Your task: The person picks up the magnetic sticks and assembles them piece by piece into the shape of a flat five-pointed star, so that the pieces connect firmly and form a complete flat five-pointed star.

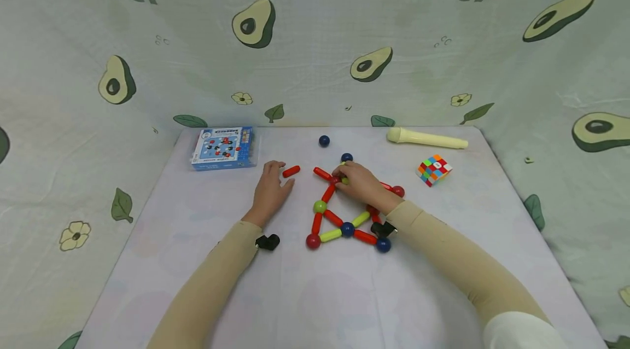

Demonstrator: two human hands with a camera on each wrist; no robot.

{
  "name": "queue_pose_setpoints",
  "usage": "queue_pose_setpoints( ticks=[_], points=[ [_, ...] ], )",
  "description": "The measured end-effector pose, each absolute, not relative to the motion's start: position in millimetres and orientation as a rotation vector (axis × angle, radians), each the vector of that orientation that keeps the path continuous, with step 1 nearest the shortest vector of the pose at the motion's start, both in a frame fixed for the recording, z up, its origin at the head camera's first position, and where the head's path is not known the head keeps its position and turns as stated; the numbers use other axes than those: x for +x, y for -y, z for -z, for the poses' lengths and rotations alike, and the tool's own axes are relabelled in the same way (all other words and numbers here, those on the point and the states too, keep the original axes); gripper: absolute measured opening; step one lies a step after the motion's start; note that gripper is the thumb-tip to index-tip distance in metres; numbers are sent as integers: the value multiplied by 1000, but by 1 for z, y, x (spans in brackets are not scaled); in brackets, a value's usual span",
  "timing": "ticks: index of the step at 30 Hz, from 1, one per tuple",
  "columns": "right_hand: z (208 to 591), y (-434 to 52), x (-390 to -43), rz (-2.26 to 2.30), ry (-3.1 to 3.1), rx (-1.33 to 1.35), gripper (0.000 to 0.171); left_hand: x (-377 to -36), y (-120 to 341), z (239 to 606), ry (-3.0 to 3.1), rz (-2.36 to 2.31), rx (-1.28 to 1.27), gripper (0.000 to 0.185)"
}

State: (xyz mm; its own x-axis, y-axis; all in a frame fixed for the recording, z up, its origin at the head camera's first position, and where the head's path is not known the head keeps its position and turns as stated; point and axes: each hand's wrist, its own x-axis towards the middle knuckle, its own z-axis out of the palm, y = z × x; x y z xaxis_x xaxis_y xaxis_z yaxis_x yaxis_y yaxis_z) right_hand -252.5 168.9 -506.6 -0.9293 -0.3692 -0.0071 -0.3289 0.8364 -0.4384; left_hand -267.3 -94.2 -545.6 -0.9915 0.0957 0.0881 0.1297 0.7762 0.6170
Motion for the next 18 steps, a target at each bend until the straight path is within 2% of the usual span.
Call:
queue_pose_setpoints(
  ticks=[4,12,18],
  points=[
    [506,-168,-252,679,-2919,-540,29,-280,92,542,2971,879,-263,50],
    [508,-167,-251,702,-2905,-524,30,-282,91,541,2971,734,-327,25],
    [509,-169,-252,708,-2906,-515,31,-275,96,542,3017,625,-520,27]
  ],
)
